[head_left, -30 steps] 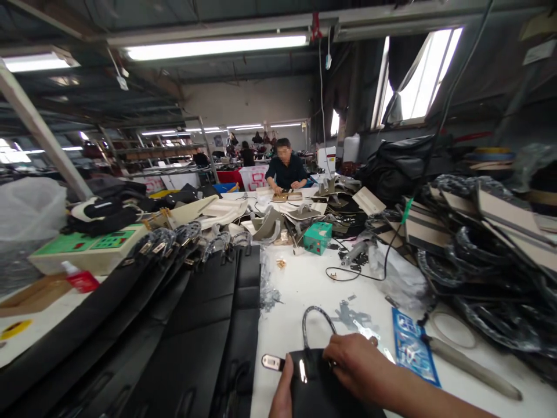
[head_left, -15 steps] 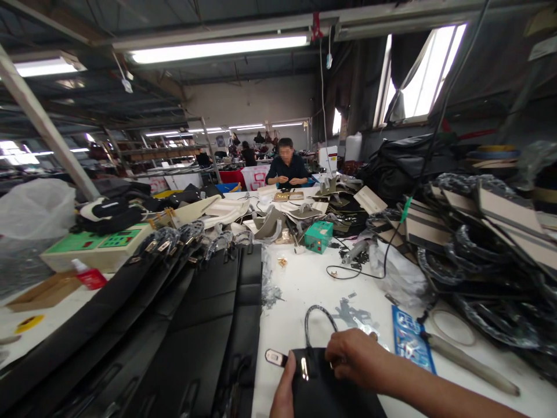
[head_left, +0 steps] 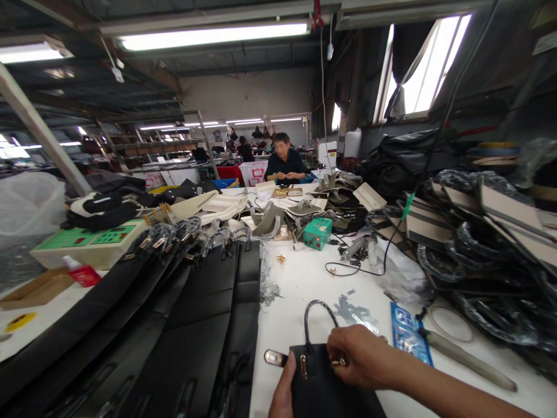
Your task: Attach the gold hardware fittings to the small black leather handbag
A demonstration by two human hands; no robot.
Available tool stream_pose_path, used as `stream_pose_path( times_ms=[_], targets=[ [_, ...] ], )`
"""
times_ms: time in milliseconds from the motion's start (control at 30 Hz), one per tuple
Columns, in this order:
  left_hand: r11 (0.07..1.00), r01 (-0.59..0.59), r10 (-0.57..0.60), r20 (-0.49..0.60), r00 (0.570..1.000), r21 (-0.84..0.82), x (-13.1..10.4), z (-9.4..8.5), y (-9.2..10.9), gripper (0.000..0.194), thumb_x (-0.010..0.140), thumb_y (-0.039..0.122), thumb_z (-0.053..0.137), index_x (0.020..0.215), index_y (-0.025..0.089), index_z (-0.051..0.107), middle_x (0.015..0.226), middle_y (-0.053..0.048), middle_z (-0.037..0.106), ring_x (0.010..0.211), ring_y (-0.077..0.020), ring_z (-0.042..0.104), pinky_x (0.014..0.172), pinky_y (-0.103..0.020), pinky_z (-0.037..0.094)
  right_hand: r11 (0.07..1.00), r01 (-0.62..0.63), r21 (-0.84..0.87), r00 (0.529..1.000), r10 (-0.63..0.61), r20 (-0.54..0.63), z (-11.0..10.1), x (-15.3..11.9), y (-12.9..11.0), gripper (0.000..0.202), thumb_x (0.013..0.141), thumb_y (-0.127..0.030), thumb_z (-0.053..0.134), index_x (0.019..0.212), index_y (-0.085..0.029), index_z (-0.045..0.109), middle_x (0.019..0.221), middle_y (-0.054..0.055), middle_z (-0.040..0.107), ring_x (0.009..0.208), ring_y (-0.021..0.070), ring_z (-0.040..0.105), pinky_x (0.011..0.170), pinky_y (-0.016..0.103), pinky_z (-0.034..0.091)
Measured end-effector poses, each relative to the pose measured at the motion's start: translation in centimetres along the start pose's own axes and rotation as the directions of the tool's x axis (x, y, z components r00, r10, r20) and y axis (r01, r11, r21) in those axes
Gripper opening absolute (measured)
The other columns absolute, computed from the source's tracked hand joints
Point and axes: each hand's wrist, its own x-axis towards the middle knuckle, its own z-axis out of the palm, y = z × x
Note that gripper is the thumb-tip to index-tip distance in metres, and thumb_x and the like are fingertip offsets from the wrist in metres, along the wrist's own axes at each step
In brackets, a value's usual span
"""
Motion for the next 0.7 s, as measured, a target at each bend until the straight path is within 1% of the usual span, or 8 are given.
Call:
stream_pose_path(
  times_ms=[67,133,167,300,400,467,600,700],
  targets=[
    [0.999,-0.048,0.048,-0.003,0.999,0.011,0.3,-0.8,0.0,0.041,0.085,0.031,0.067,0.12,0.01,0.069,0.111,-0.015,0.074,0.125,-0.0356,0.056,0.116,-0.052,0.032,0.999,0.035,0.0,0.999,-0.035,0.009,0.2,0.2,-0.2,0.014,0.068,-0.02,0.057,0.078,-0.024,0.066,0.079,-0.002,0.07,0.069,0.0153,0.062,0.058,0.022,0.034],
    [0.996,-0.091,0.091,-0.003,0.996,0.012,0.7,-1.4,0.2,0.034,0.083,0.026,0.068,0.114,0.012,0.072,0.109,-0.014,0.075,0.126,-0.0343,0.056,0.117,-0.049,0.031,1.0,0.017,-0.008,1.0,-0.017,-0.011,0.4,0.4,-0.3,0.014,0.067,-0.02,0.056,0.077,-0.023,0.066,0.077,0.0,0.071,0.068,0.0158,0.062,0.058,0.022,0.036],
    [0.996,-0.087,0.087,-0.01,0.996,0.013,1.0,-1.6,0.2,0.034,0.084,0.026,0.068,0.114,0.01,0.072,0.107,-0.015,0.075,0.125,-0.0346,0.056,0.117,-0.049,0.031,1.0,-0.002,-0.012,1.0,0.001,-0.027,0.6,0.4,-0.4,0.015,0.067,-0.019,0.056,0.077,-0.023,0.066,0.077,0.0,0.071,0.068,0.0162,0.062,0.058,0.023,0.036],
    [1.0,0.016,-0.016,-0.058,0.998,0.003,1.5,-1.1,0.4,0.052,0.089,0.036,0.06,0.129,0.002,0.06,0.11,-0.02,0.074,0.12,-0.0382,0.059,0.114,-0.055,0.033,0.998,-0.054,-0.035,0.996,0.051,-0.071,1.0,0.3,-0.6,0.015,0.067,-0.019,0.055,0.077,-0.023,0.066,0.077,0.001,0.072,0.068,0.0174,0.063,0.058,0.024,0.035],
    [0.999,-0.002,0.001,-0.039,0.999,-0.037,1.4,-0.5,0.3,0.062,0.089,0.036,0.059,0.142,0.006,0.047,0.116,-0.018,0.072,0.118,-0.038,0.061,0.113,-0.055,0.035,0.995,-0.069,-0.075,0.996,0.065,-0.054,0.9,0.2,-0.9,0.013,0.068,-0.022,0.056,0.077,-0.024,0.065,0.079,0.002,0.072,0.07,0.0205,0.065,0.056,0.026,0.033],
    [0.999,-0.009,0.008,-0.023,1.0,-0.05,1.2,-0.3,0.2,0.065,0.089,0.036,0.059,0.145,0.008,0.043,0.118,-0.018,0.071,0.117,-0.0379,0.061,0.113,-0.055,0.036,0.993,-0.073,-0.095,0.996,0.068,-0.051,0.9,0.1,-1.1,0.014,0.068,-0.022,0.056,0.078,-0.024,0.065,0.08,0.004,0.073,0.072,0.0227,0.066,0.055,0.027,0.032],
    [0.999,0.021,-0.02,0.026,0.999,-0.035,1.3,-0.6,0.1,0.062,0.089,0.038,0.059,0.14,0.004,0.05,0.117,-0.021,0.071,0.119,-0.0389,0.06,0.114,-0.055,0.034,0.983,-0.086,-0.165,0.995,0.076,-0.069,1.0,0.2,-1.5,0.014,0.07,-0.022,0.055,0.08,-0.024,0.065,0.081,0.006,0.073,0.074,0.0257,0.069,0.054,0.028,0.029],
    [0.999,0.022,-0.02,0.086,0.996,-0.031,1.4,-0.7,0.2,0.056,0.087,0.038,0.062,0.135,0.009,0.057,0.116,-0.019,0.072,0.121,-0.0385,0.059,0.116,-0.054,0.031,0.965,-0.085,-0.247,0.995,0.068,-0.077,1.0,0.5,-1.8,0.015,0.07,-0.023,0.055,0.081,-0.022,0.065,0.081,0.008,0.073,0.072,0.027,0.069,0.054,0.029,0.027]
  ],
)
